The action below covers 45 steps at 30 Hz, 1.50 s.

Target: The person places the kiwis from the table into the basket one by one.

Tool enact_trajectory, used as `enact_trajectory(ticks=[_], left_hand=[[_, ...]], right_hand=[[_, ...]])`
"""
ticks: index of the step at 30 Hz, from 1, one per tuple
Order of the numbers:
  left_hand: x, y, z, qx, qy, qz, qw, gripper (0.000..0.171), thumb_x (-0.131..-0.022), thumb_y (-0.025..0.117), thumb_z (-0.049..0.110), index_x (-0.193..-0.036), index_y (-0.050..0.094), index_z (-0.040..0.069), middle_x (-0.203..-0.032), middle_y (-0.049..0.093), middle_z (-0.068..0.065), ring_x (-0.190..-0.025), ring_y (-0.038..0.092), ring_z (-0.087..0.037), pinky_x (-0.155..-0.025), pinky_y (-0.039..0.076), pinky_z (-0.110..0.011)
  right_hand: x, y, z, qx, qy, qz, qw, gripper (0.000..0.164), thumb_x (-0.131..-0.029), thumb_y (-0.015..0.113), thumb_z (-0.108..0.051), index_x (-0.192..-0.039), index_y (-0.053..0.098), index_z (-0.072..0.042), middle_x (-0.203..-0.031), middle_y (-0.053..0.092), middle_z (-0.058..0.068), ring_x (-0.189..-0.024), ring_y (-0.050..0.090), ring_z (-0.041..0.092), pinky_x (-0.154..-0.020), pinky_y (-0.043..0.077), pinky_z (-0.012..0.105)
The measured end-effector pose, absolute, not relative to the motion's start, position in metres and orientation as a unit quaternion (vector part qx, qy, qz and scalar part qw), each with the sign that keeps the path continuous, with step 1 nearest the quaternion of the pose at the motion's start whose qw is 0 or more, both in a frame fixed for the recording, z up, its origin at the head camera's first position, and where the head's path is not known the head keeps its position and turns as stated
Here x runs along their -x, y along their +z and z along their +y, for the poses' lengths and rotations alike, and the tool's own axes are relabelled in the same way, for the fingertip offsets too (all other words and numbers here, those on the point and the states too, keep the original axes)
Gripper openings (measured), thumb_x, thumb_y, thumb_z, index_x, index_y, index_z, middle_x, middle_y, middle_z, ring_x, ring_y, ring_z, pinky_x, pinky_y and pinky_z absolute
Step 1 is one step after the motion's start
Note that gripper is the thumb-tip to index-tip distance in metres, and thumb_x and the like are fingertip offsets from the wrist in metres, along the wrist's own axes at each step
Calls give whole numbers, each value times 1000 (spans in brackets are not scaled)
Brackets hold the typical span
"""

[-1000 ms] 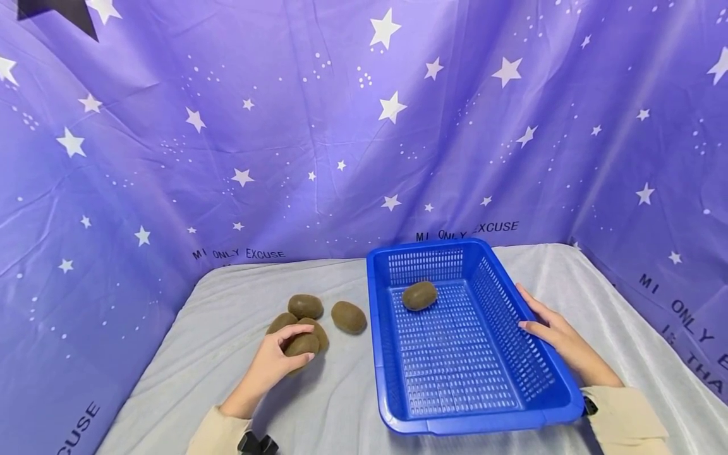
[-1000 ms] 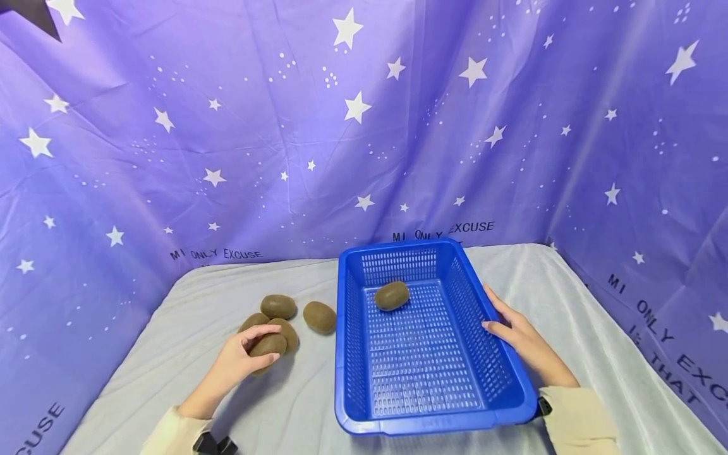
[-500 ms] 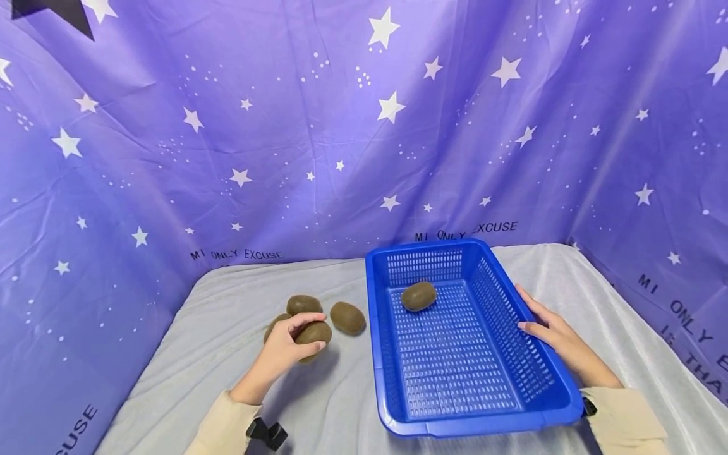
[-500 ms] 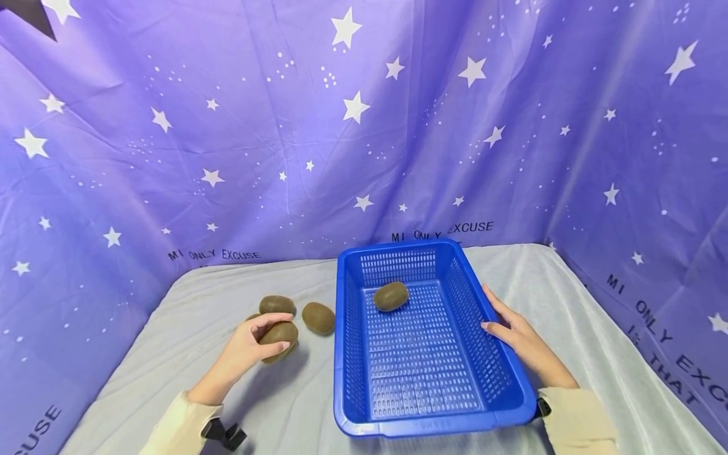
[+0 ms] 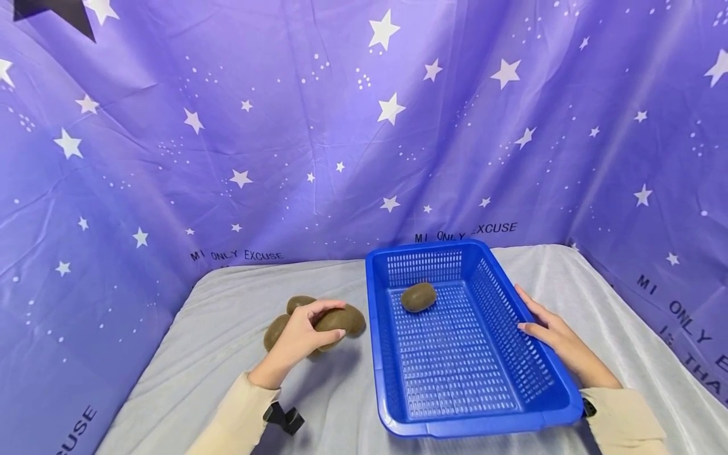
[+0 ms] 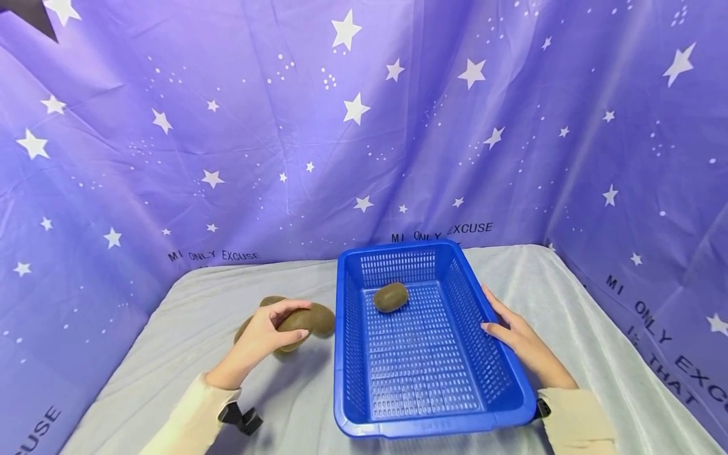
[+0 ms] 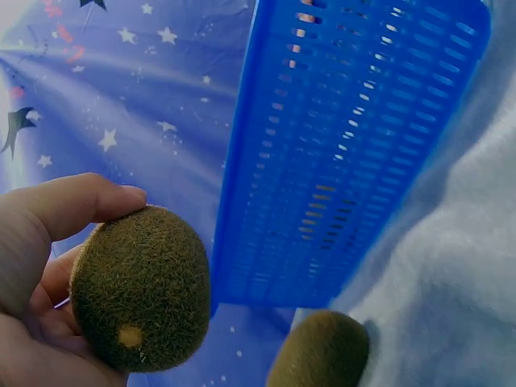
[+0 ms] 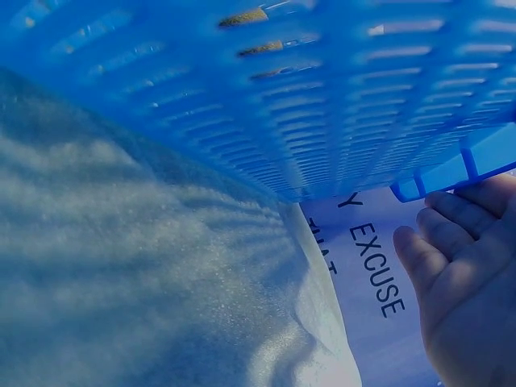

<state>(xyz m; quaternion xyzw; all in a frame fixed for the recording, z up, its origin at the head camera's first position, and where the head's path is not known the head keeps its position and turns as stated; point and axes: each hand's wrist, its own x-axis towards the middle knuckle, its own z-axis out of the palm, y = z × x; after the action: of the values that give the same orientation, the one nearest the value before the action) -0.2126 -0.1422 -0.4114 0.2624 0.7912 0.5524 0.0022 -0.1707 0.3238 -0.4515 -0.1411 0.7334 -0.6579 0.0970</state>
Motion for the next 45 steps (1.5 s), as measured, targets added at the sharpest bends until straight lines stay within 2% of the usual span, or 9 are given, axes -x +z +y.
enact_trajectory(ticks=[5, 12, 18, 24, 30, 37, 39, 42, 45], left_hand=[[215, -400, -132, -265, 552, 790, 14, 47, -76, 76, 6, -121, 62, 4, -122, 62, -14, -107, 58, -21, -86, 47, -25], [221, -389, -111, -264, 573, 774, 47, 48, -78, 74, 6, -124, 60, 3, -124, 61, -13, -100, 59, -15, -84, 48, -26], [225, -385, -93, -270, 586, 761, 66, 46, -79, 73, 5, -124, 60, 6, -121, 62, -11, -95, 60, -16, -81, 49, -27], [215, -363, -73, -282, 586, 757, 67, 43, -78, 70, -4, -121, 60, -4, -118, 61, -21, -90, 57, -19, -76, 49, -24], [217, -362, -59, -306, 582, 750, 75, 43, -78, 69, -6, -120, 60, -5, -118, 61, -23, -88, 58, -16, -73, 49, -22], [222, -367, -48, -323, 578, 745, 79, 42, -79, 69, -4, -120, 60, -4, -121, 60, -20, -87, 58, -15, -72, 49, -21], [222, -368, -46, -323, 582, 741, 83, 42, -79, 69, -5, -121, 60, -5, -122, 60, -21, -88, 58, -16, -72, 49, -21], [224, -370, -42, -327, 585, 737, 88, 43, -79, 69, -5, -120, 60, -5, -123, 59, -21, -90, 57, -17, -73, 48, -21], [225, -373, -38, -334, 583, 735, 91, 43, -79, 69, -5, -120, 60, -5, -125, 57, -23, -92, 57, -19, -75, 48, -21]], right_hand=[[170, -450, 323, 126, -659, 735, 101, 64, -102, 39, -16, -152, 1, -27, -145, 24, 5, -98, 61, 21, -72, 55, 49], [168, -448, 323, 117, -694, 698, 128, 65, -102, 38, -17, -151, -1, -32, -132, 36, -10, -99, 61, 30, -74, 52, 56], [166, -450, 320, 122, -676, 718, 113, 65, -101, 39, -15, -152, 0, -28, -132, 38, -8, -95, 62, 28, -71, 54, 53], [167, -449, 321, 120, -685, 708, 120, 65, -102, 38, -16, -152, -1, -29, -129, 39, -13, -98, 61, 30, -72, 53, 55], [167, -447, 320, 106, -676, 721, 114, 65, -102, 39, -19, -152, -1, -30, -142, 25, 11, -98, 61, 30, -73, 53, 55], [168, -449, 321, 111, -681, 715, 115, 65, -102, 39, -18, -152, -1, -30, -136, 32, -4, -99, 61, 30, -74, 53, 55], [168, -449, 321, 109, -688, 707, 121, 65, -102, 39, -17, -151, 0, -31, -137, 31, 0, -99, 61, 32, -74, 52, 57], [168, -449, 321, 118, -684, 710, 117, 65, -102, 38, -16, -152, -1, -30, -144, 22, 16, -99, 61, 31, -73, 52, 55], [168, -449, 321, 121, -686, 708, 118, 64, -102, 38, -16, -152, 0, -31, -144, 25, 13, -99, 61, 29, -73, 53, 54]])
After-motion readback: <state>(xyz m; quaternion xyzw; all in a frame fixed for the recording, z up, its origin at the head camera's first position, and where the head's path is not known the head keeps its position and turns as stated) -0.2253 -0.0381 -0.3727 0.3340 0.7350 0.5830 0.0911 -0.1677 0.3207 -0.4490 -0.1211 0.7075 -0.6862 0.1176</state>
